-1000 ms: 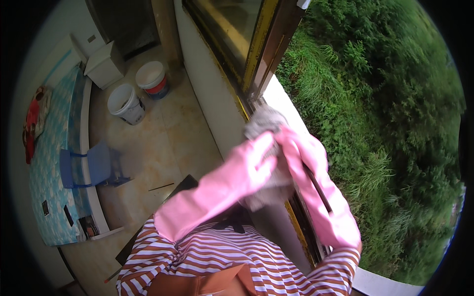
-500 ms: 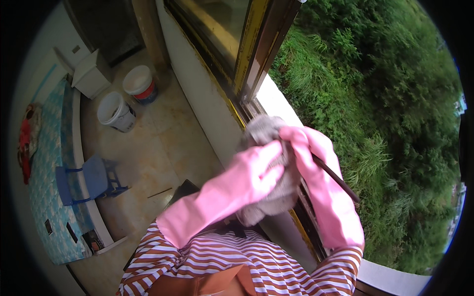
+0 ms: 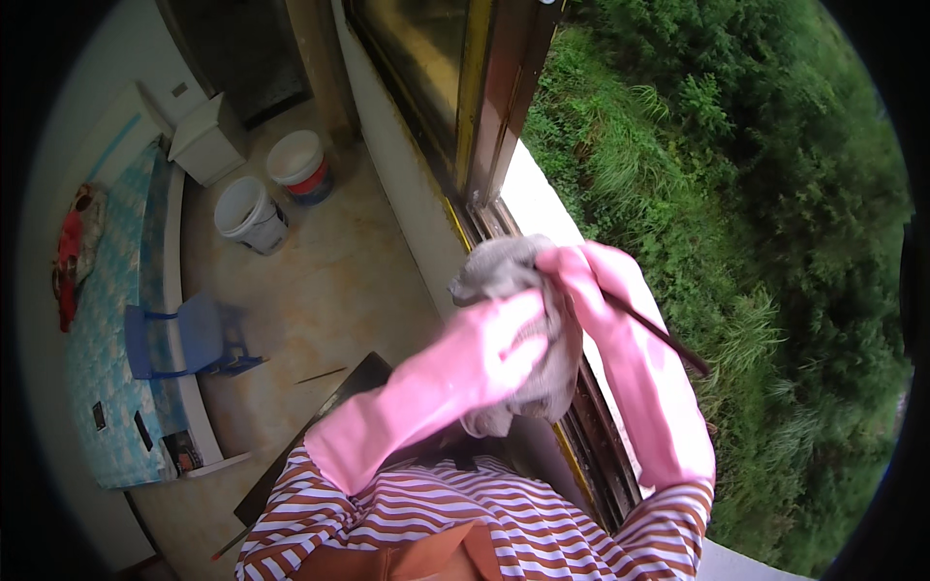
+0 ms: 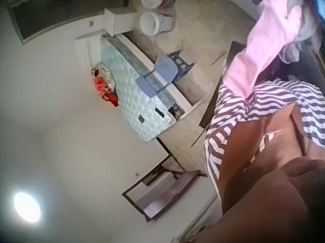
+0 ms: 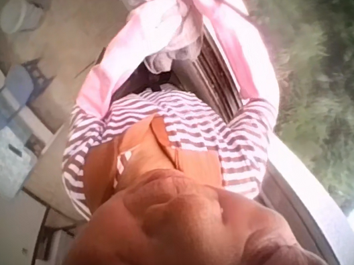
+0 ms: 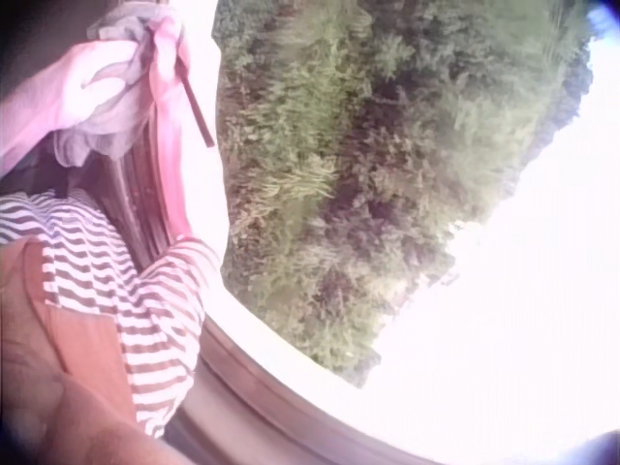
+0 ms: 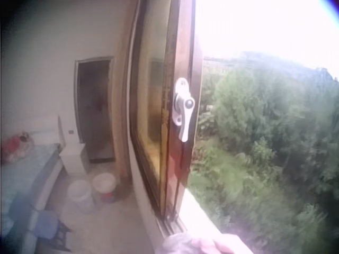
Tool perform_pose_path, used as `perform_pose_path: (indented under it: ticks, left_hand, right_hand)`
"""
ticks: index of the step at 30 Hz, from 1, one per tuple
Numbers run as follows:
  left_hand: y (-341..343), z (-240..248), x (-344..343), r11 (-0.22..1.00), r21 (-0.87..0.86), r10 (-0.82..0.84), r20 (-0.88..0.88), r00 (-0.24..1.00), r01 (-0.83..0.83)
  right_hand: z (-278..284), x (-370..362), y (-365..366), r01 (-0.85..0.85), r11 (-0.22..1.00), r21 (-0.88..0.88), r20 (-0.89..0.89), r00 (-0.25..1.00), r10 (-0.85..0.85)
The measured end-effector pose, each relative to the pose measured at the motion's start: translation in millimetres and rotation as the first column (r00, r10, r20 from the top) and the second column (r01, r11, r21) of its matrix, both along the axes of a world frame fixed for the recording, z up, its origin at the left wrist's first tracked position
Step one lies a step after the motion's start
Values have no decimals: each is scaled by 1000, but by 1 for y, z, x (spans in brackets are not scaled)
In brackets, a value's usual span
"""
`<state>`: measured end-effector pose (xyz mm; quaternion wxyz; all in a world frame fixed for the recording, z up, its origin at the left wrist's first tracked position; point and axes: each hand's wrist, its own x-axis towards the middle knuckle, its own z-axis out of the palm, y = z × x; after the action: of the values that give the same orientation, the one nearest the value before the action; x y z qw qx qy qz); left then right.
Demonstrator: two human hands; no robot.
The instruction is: The person uses a cloth and a thin metal tool to clean the window frame and sill. They repeatedly wipe the frame and scrape along the grooves, then wipe again to remove debris. The person briefly moves a small stool before resuming cleaning.
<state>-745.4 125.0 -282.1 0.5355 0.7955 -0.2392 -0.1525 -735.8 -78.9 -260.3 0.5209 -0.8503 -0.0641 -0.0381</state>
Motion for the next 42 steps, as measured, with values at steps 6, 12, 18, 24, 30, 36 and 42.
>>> perform_pose_path:
  ticks: [6, 12, 18, 24, 30, 36, 42]
  left_hand:
    - [-7, -19, 37, 981, 48, 182, 106, 978, -187]
    - [-22, -30, -40, 973, -5, -226, 155, 962, 229]
    - [-6, 17, 30, 985, 60, 154, 134, 979, -163]
    - [-6, -22, 7, 997, 23, 78, -33, 996, -77]
    - [-8, -9, -17, 999, 34, -3, 36, 999, 2]
    - [2, -16, 41, 979, -85, 179, -62, 982, -184]
    - [-5, -5, 3, 979, 133, 156, 8, 988, -155]
  right_hand:
    - [-2, 8, 13, 31, 952, 304, -98, 995, -1]
    - [20, -49, -35, -41, 996, 80, -231, 971, 58]
    - [18, 8, 22, -89, 939, 332, 93, 994, 61]
    - [9, -3, 17, 137, 893, 428, -250, 968, -29]
    - [0, 3, -12, 63, 960, 274, -152, 988, -22]
    - [-19, 37, 48, 67, 727, 684, -100, 995, 3]
    - [7, 18, 14, -5, 894, 447, -272, 952, 141]
